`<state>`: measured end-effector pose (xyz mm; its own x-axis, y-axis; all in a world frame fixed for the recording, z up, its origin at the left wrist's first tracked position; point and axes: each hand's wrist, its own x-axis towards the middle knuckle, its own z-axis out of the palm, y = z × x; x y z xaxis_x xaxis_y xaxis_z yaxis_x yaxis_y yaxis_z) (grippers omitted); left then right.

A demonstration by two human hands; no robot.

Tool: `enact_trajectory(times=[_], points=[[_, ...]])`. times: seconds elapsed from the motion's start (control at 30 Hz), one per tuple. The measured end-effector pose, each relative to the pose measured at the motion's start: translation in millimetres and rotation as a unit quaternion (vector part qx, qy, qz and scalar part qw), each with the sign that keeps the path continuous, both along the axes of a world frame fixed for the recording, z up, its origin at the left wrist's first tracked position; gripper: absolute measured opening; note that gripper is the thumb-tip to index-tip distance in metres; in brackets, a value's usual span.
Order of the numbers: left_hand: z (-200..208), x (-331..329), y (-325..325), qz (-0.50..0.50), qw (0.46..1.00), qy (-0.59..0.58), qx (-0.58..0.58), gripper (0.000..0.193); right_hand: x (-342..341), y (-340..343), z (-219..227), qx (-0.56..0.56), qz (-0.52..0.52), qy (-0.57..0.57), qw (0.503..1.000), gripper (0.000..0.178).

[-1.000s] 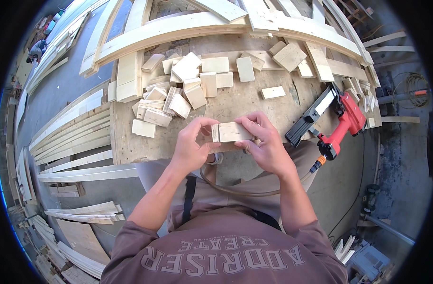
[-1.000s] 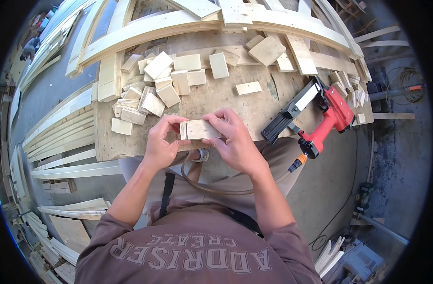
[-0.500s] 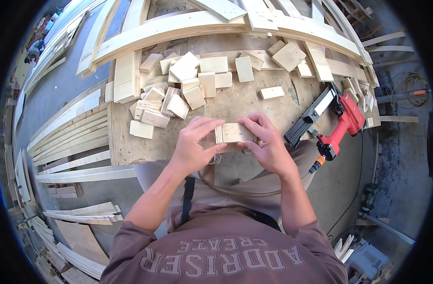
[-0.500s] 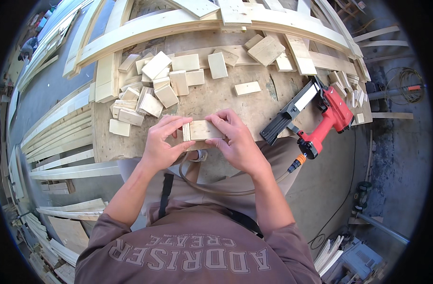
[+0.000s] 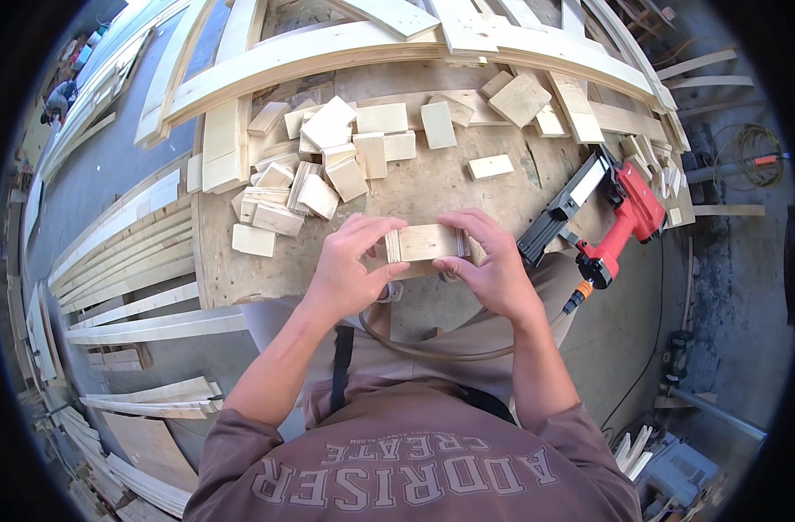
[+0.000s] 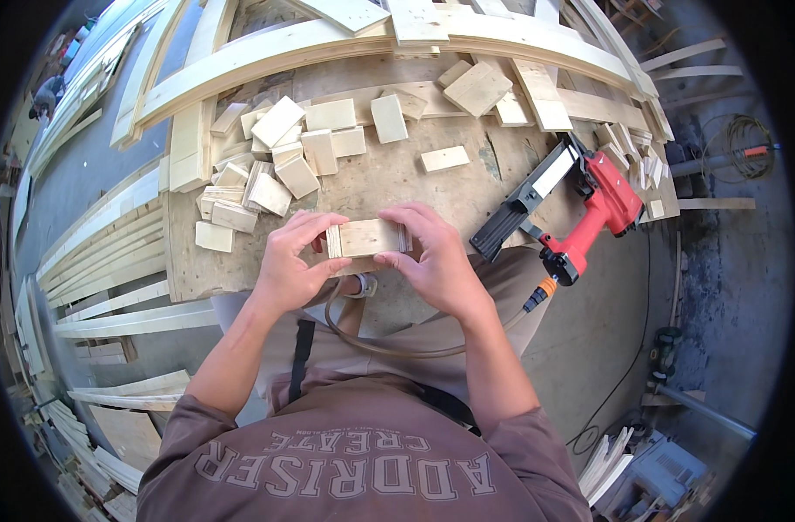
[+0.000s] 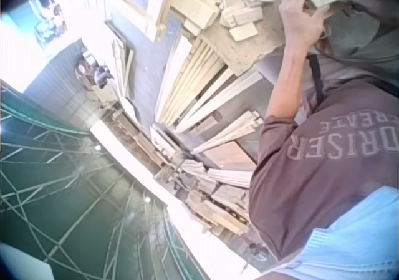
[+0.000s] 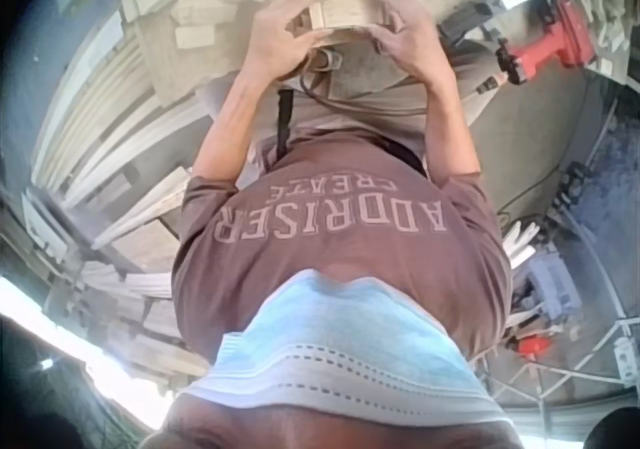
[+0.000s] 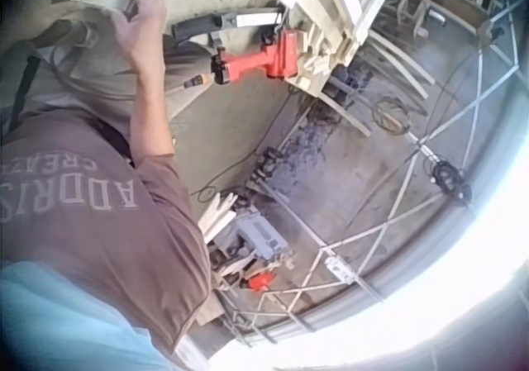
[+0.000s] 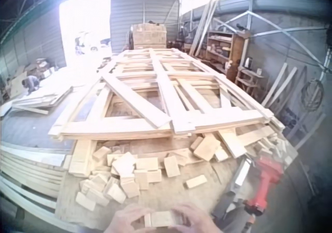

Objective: The person assembles small rectangular wooden frames by hand, aligning four pieces into a square and securing them with a red pneumatic nail gun. The person repeatedly picks up pieces, forms frames, and nails them together on a workbench cluttered with wood scraps.

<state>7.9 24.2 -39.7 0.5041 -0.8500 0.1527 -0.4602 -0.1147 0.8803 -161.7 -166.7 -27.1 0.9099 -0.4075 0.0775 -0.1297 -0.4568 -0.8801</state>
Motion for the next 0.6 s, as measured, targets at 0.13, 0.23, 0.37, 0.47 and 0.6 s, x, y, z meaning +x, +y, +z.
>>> enact_trajectory(times=[0.13,0.23,0.37,0.47,0.6], points=[[-0.3,-1.6,0.3,0.006,1.000,-0.005,0.004,0.055,-0.1,-0.3,-3.2,0.004,0.003,-0.007,1.000,0.053],[1.4,-2.3,0.8,0.009,1.000,0.003,0.018,0.057,-0.1,-0.9,-3.4,0.005,0.005,-0.003,1.000,0.052],[-0.3,-2.1,1.3,0.010,1.000,-0.009,0.015,0.060,-0.1,0.1,0.1,0.005,0.004,0.002,1.000,0.051],[0.7,-2.5,1.8,0.010,1.000,-0.015,0.021,0.061,-0.1,0.1,-1.0,-0.003,0.006,-0.004,1.000,0.051],[1.2,-2.9,0.6,0.008,0.999,-0.039,0.014,0.062,-0.2,1.1,2.4,0.005,0.005,0.005,1.000,0.050]])
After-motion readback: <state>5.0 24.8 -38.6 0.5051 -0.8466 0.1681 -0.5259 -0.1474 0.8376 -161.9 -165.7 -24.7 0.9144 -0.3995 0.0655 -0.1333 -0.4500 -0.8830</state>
